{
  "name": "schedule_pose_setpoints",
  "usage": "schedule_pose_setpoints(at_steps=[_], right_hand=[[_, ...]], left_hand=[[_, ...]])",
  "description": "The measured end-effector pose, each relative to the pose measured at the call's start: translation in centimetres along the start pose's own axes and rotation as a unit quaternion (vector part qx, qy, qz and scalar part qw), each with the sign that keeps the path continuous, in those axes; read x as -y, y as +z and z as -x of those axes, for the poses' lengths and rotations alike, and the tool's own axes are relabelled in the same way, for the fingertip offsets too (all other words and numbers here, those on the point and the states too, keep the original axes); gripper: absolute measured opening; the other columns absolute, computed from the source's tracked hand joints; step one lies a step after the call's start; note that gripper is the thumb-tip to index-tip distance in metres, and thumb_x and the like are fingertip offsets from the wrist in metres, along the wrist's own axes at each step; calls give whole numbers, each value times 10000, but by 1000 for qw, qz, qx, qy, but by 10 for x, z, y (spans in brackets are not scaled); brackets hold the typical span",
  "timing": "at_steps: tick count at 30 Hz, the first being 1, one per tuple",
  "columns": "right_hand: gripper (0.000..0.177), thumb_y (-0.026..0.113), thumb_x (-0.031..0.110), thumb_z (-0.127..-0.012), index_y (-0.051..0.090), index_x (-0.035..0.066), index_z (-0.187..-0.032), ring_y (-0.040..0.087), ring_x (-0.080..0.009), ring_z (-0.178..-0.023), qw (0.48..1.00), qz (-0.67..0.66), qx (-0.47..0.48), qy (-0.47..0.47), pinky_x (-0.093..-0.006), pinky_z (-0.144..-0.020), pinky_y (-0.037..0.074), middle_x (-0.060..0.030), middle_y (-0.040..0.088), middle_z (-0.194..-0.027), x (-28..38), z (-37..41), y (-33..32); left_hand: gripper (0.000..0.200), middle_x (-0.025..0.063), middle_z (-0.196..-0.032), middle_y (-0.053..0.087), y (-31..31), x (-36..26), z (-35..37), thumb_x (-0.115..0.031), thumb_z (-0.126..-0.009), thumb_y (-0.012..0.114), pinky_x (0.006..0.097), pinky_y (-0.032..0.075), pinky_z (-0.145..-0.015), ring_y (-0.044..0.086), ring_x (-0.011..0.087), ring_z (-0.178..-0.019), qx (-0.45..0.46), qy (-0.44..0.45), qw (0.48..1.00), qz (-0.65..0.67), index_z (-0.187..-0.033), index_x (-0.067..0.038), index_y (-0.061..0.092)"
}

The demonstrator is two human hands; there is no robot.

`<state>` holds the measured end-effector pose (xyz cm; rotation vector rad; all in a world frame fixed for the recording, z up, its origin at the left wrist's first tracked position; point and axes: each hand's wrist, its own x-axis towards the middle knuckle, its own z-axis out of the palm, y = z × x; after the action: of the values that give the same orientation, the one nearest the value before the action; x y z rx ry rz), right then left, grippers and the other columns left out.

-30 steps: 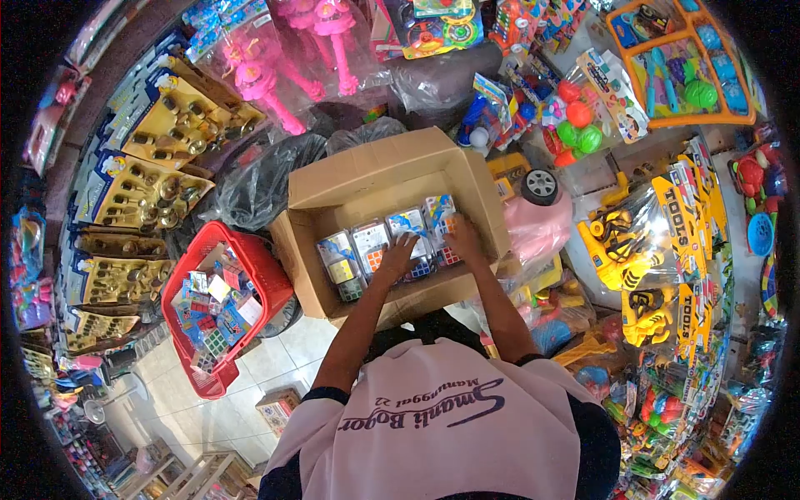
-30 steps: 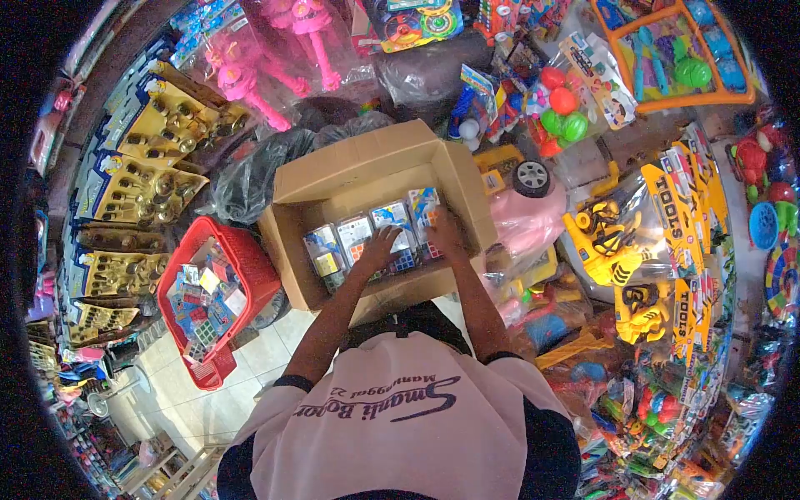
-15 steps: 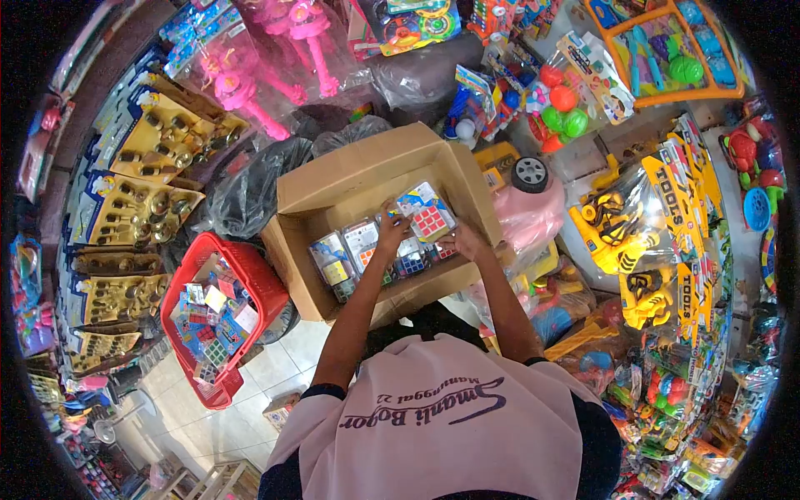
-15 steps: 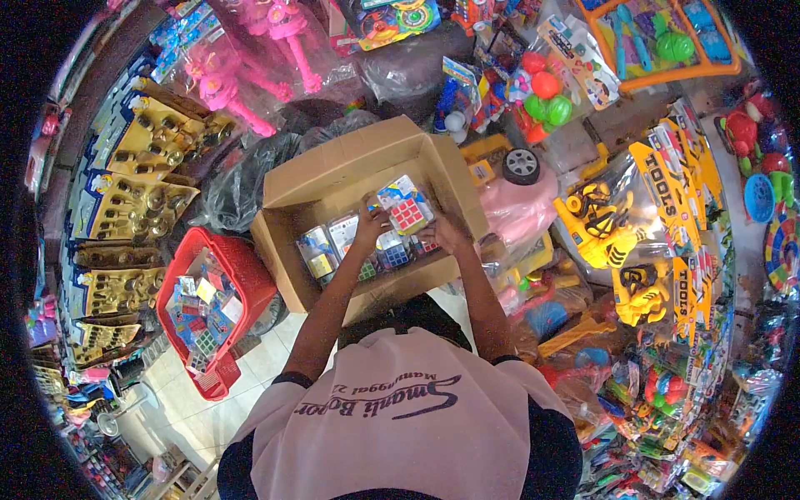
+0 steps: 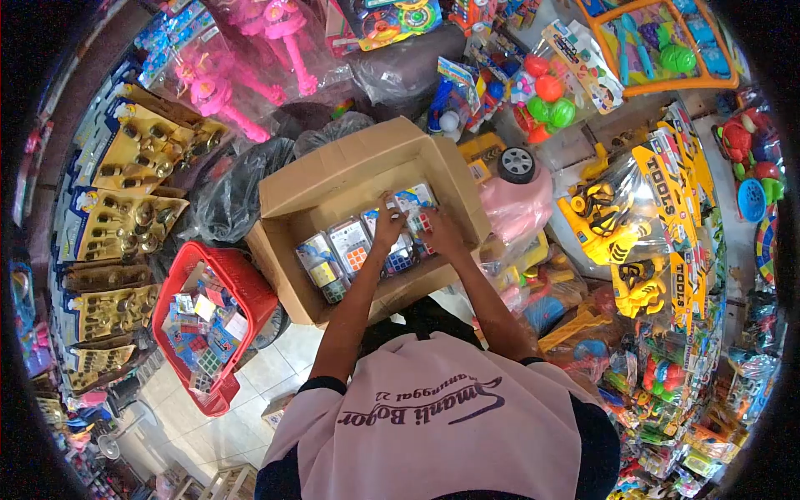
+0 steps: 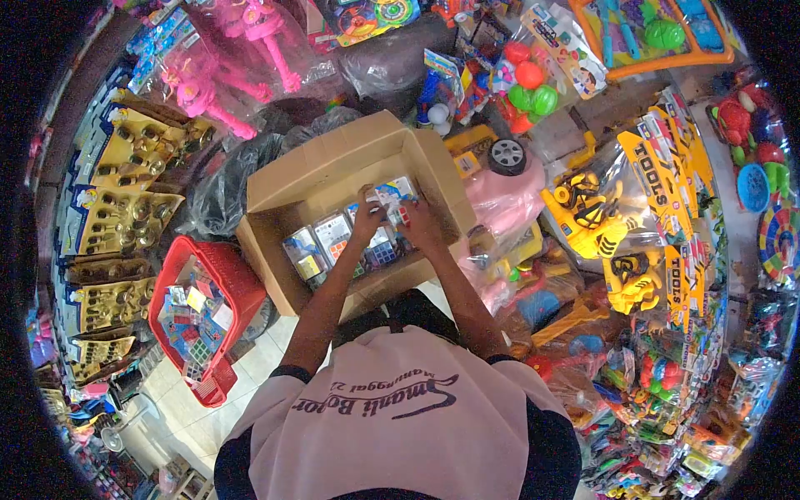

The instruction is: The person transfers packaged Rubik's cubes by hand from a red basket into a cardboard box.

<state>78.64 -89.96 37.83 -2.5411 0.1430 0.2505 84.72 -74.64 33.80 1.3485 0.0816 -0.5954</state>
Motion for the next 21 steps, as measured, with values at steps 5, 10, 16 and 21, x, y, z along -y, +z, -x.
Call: schedule_pose_setpoints(at_steps=[5, 10, 16, 21], right_hand=[[677, 740, 256, -669, 435, 141, -1262, 498, -416, -1059, 997, 4, 41, 64, -469, -880, 441, -251, 478, -1183, -10, -9, -5], [705, 761, 257, -645, 435, 125, -1256, 465, -422, -1109, 991, 56, 71, 95, -470, -897, 439, -273, 429, -1210, -18, -20, 12], [740, 774, 282, -621, 440, 153, -1269, 442, -423, -1149, 993, 24, 82, 80, -464, -923, 430, -270, 343, -1301, -46, -30, 54], [739, 761, 322, -634, 432, 187, -1282, 476, -413, -1118, 986, 55, 110, 109, -466, -914, 439, -229, 347, -1321, -48, -33, 57]], left_hand=[[665, 209, -988, 605, -8, 16, -2, -98, -826, 596, 408, 507, -725, 630, 304, -823, 12, 63, 984, -167, -1377, -144, 226], [588, 185, -1157, 532, -35, 41, 18, -352, -739, 676, 492, 404, -906, 492, 364, -1103, 31, 128, 842, -524, -1235, -129, 453], [777, 124, -1308, 417, -35, 33, 38, -339, -637, 777, 541, 343, -951, 402, 334, -1201, 77, 88, 780, -615, -1284, -148, 391], [811, 81, -1276, 437, -36, 42, 35, -254, -590, 808, 504, 346, -948, 408, 283, -1205, 64, 111, 747, -652, -1275, -168, 382]])
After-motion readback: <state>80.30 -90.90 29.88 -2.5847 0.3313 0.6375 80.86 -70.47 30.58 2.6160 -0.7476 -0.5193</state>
